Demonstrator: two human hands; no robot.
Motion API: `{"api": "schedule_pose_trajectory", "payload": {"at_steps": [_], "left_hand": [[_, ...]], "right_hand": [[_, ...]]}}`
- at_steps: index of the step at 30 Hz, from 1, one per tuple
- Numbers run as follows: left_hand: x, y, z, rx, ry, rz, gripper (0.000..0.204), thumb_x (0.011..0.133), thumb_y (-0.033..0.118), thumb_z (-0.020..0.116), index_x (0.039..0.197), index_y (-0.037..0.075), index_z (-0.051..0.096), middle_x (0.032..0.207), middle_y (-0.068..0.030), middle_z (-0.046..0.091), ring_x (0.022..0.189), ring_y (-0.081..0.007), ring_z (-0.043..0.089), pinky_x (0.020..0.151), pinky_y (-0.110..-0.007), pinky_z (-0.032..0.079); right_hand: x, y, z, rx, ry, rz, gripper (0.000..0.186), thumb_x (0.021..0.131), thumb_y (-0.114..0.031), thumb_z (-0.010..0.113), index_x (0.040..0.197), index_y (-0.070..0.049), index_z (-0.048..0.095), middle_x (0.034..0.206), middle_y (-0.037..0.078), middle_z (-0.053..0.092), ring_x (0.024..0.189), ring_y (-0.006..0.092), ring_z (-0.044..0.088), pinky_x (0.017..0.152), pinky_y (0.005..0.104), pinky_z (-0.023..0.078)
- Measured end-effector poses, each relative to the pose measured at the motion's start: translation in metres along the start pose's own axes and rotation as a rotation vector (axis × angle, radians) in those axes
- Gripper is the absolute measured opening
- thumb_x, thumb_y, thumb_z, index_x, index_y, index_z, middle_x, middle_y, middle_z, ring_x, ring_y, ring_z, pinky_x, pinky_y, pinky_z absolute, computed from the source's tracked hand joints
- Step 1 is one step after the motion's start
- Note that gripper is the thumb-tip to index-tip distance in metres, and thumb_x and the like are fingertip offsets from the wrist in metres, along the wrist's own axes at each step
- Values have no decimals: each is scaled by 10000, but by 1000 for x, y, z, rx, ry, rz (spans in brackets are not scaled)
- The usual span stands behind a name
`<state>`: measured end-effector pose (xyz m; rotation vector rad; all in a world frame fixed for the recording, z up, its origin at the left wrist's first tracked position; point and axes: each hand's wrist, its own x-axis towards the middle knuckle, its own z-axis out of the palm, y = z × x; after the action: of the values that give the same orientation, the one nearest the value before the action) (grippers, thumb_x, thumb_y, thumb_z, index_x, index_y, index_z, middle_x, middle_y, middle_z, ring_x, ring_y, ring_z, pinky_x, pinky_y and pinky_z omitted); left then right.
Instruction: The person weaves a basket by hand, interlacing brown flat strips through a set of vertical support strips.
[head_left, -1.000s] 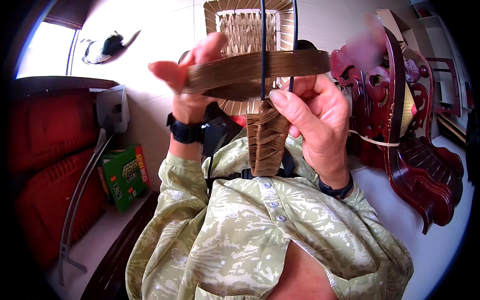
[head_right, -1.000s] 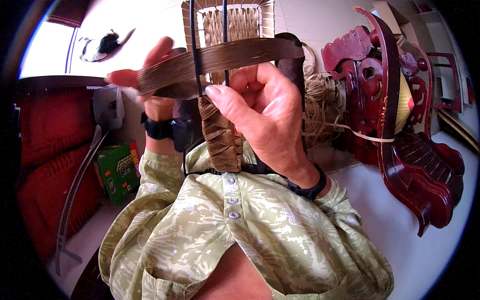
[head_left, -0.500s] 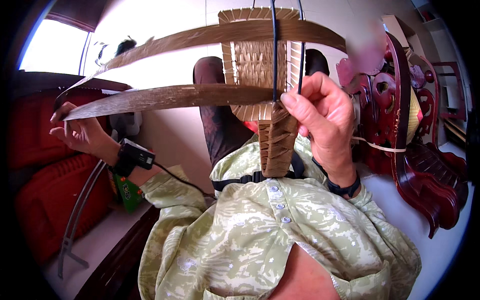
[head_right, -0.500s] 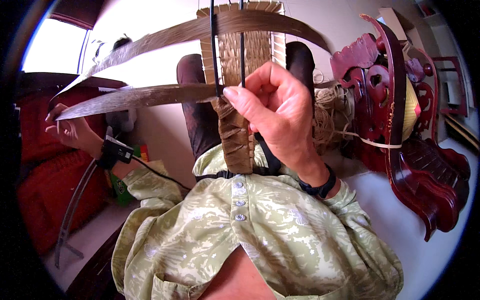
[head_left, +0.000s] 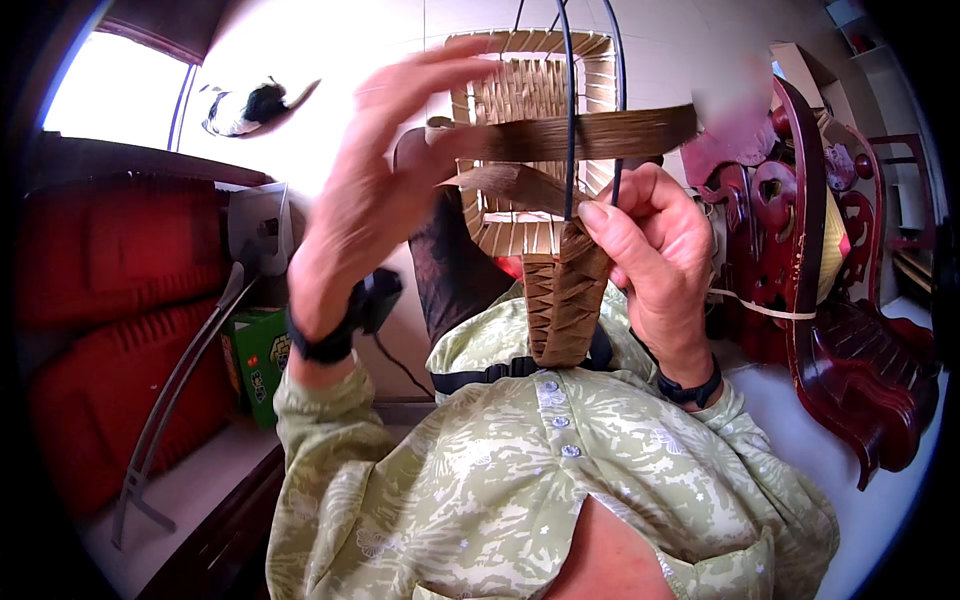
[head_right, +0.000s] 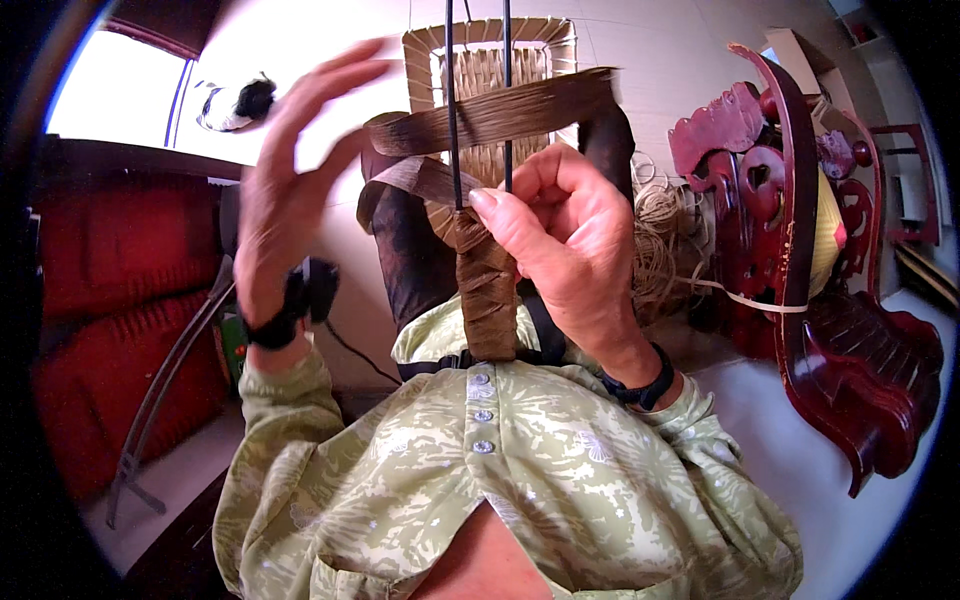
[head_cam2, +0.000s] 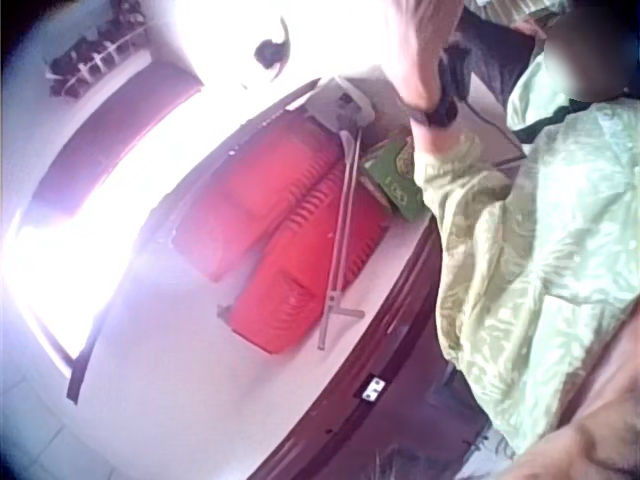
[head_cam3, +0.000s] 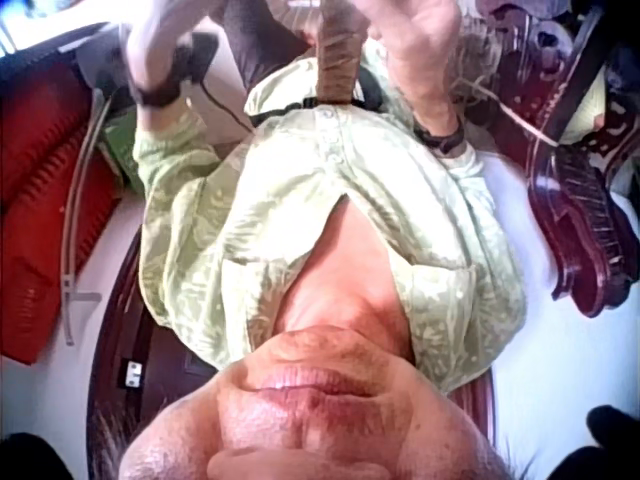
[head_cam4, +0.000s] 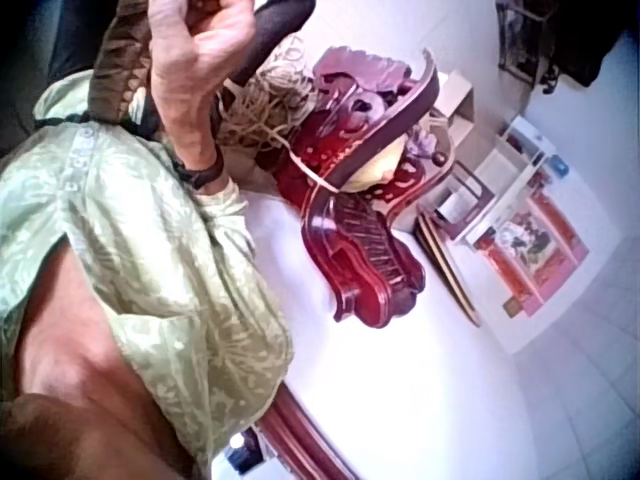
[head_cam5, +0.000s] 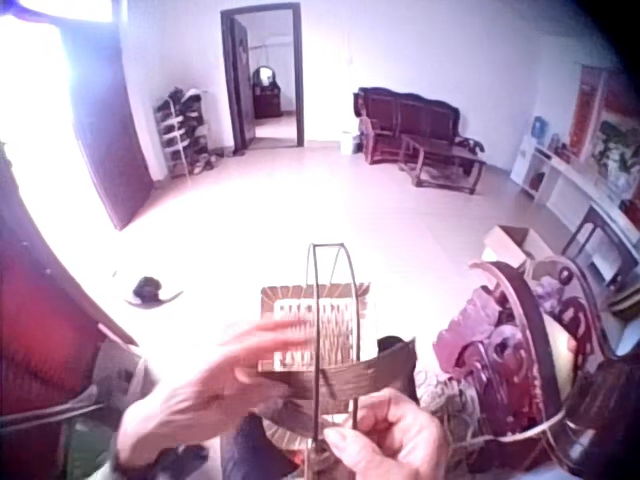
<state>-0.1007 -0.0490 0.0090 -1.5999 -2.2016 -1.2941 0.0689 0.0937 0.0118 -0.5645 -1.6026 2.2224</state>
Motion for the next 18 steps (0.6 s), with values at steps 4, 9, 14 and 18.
{"api": "schedule_pose_trajectory", "payload": {"at_steps": [4, 9, 14, 18], "left_hand": [[5, -5, 44, -816, -361, -453, 252, 888, 157, 629, 1077, -10, 623, 937, -74, 662, 856, -118, 622, 783, -252, 505], [-18, -109, -14, -446, 42, -415, 259, 947, 193, 528, 1105, 6, 613, 899, -99, 691, 758, -192, 683, 725, -268, 519], [-95, -135, -110, 1276, 404, -716, 504, 860, 411, 615, 1189, 32, 573, 1139, -203, 582, 1074, -281, 561, 845, -389, 482], [-78, 23, -15, -116, 204, -540, 215, 914, 160, 522, 982, -2, 646, 894, -81, 657, 734, -142, 584, 654, -267, 458]], "right_hand": [[-3, 4, -13, -19, -68, -19, 151, 845, -90, 663, 850, -27, 526, 717, -16, 550, 556, 5, 462, 453, 157, 369], [-4, 2, -15, -39, -60, -36, 162, 848, -108, 668, 841, -25, 529, 704, -19, 554, 546, 3, 464, 442, 152, 365], [0, 4, -12, -84, -88, -30, 164, 846, -109, 671, 813, -31, 531, 687, -25, 554, 528, -5, 456, 434, 147, 363], [3, 9, -9, -57, -61, -43, 158, 846, -104, 668, 819, -32, 531, 682, -29, 551, 525, -5, 458, 435, 147, 362]]}}
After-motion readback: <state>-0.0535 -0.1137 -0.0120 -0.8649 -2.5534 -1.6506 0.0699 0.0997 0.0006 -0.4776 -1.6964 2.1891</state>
